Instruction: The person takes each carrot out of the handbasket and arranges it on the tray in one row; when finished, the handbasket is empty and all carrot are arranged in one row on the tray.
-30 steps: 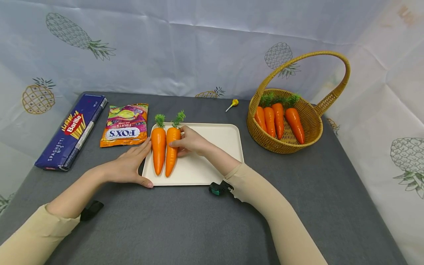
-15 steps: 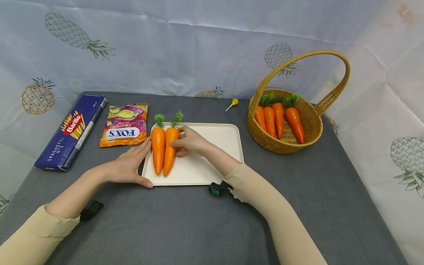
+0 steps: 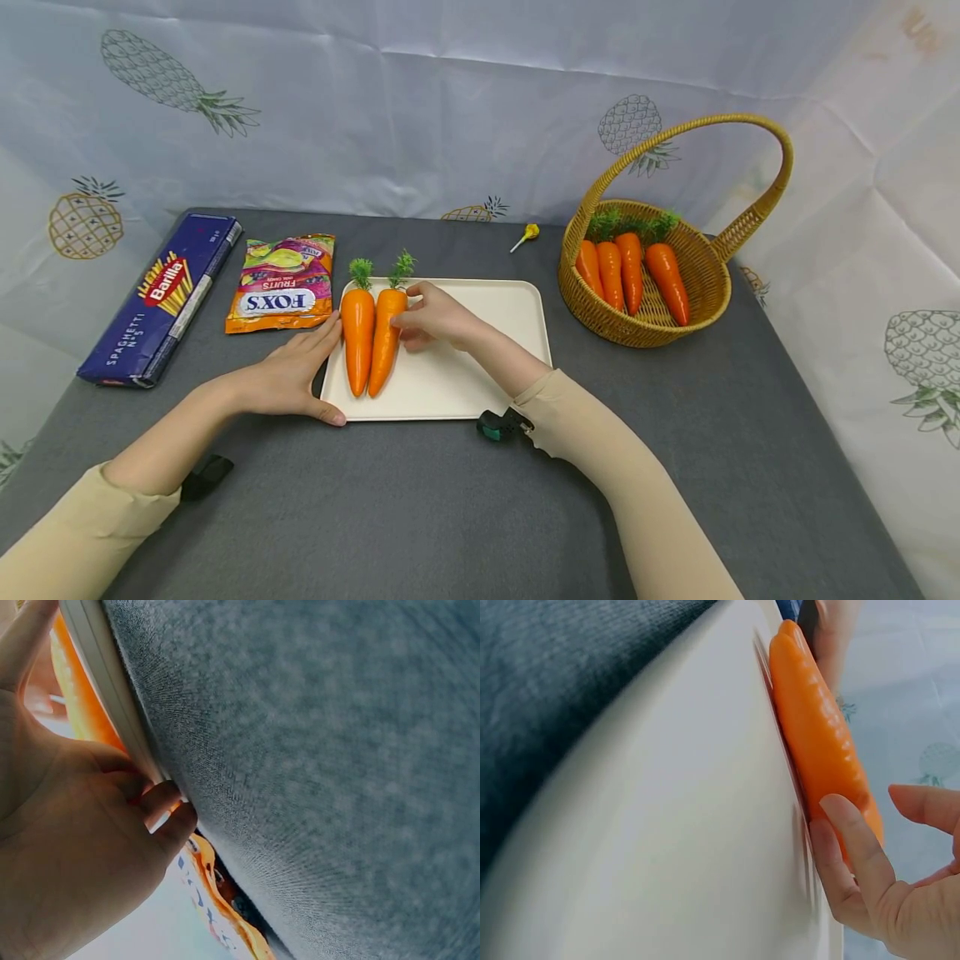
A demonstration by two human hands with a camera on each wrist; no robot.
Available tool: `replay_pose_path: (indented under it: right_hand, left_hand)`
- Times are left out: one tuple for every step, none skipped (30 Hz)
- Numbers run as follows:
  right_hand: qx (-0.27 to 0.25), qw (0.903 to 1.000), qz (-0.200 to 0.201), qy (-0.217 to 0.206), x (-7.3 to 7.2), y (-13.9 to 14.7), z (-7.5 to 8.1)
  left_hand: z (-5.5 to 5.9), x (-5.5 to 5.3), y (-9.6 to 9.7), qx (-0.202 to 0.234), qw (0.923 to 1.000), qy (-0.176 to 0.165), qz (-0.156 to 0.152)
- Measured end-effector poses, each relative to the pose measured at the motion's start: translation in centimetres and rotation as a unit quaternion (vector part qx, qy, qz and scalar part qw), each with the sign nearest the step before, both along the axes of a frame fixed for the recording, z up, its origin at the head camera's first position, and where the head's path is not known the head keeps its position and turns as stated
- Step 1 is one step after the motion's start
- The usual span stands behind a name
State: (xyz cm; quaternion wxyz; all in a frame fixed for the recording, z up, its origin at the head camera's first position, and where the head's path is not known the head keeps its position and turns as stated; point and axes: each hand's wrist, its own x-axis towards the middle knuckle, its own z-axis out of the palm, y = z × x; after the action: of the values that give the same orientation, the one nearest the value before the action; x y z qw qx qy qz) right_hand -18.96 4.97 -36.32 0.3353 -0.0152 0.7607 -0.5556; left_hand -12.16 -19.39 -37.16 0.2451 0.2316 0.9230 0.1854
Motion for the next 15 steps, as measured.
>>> replay_pose_path:
  right_hand:
    - [0.000, 1.0000, 0.000, 0.002, 0.0, 0.0, 0.1]
    - [0.001, 1.0000, 0.000, 0.003, 0.0, 0.1, 0.2]
    - [0.001, 1.0000, 0.001, 0.004, 0.0, 0.1, 0.3]
    - [0.001, 1.0000, 0.001, 0.006, 0.0, 0.2, 0.4]
    - [0.001, 1.0000, 0.002, 0.008, 0.0, 0.2, 0.4]
    - [0.001, 0.9999, 0.003, 0.011, 0.0, 0.3, 0.5]
    - [0.001, 0.9999, 0.004, 0.014, 0.0, 0.4, 0.6]
    - [0.001, 0.9999, 0.005, 0.016, 0.0, 0.5, 0.8]
    - [-0.001, 0.9998, 0.005, 0.018, 0.0, 0.6, 0.9]
    - [-0.002, 0.9998, 0.005, 0.020, 0.0, 0.7, 1.0]
    - [-0.002, 0.9998, 0.005, 0.021, -0.1, 0.8, 1.1]
    - [-0.004, 0.9998, 0.003, 0.021, -0.1, 0.9, 1.3]
    - [-0.006, 0.9998, 0.001, 0.020, -0.1, 1.0, 1.4]
    - [-0.006, 0.9998, -0.001, 0.019, -0.1, 1.1, 1.5]
    - [-0.007, 0.9998, -0.002, 0.019, -0.1, 1.2, 1.7]
  left_hand:
    - [0.0, 0.0, 0.0, 0.001, 1.0000, 0.001, -0.001]
    - [0.1, 0.0, 0.0, 0.002, 1.0000, 0.001, -0.002]
    - [0.1, 0.0, 0.1, 0.002, 1.0000, 0.001, -0.002]
    - [0.1, 0.0, 0.1, 0.003, 1.0000, 0.002, -0.003]
    - [0.1, 0.0, 0.1, 0.003, 1.0000, 0.002, -0.004]
    - [0.1, 0.1, 0.1, 0.002, 1.0000, 0.002, -0.004]
    - [0.1, 0.1, 0.2, 0.001, 1.0000, 0.002, -0.003]
    - [0.2, 0.1, 0.2, 0.000, 1.0000, 0.002, -0.003]
    - [0.2, 0.1, 0.2, -0.001, 1.0000, 0.002, -0.002]
    - [0.2, 0.1, 0.1, -0.001, 1.0000, 0.002, -0.002]
    - [0.1, 0.0, 0.1, -0.002, 1.0000, 0.003, -0.002]
    - [0.1, 0.0, 0.1, -0.002, 1.0000, 0.003, -0.002]
    - [0.1, 0.0, 0.1, -0.002, 1.0000, 0.003, -0.002]
    - [0.1, 0.0, 0.1, -0.001, 1.0000, 0.003, -0.002]
    - [0.1, 0.0, 0.1, -0.001, 1.0000, 0.003, -0.002]
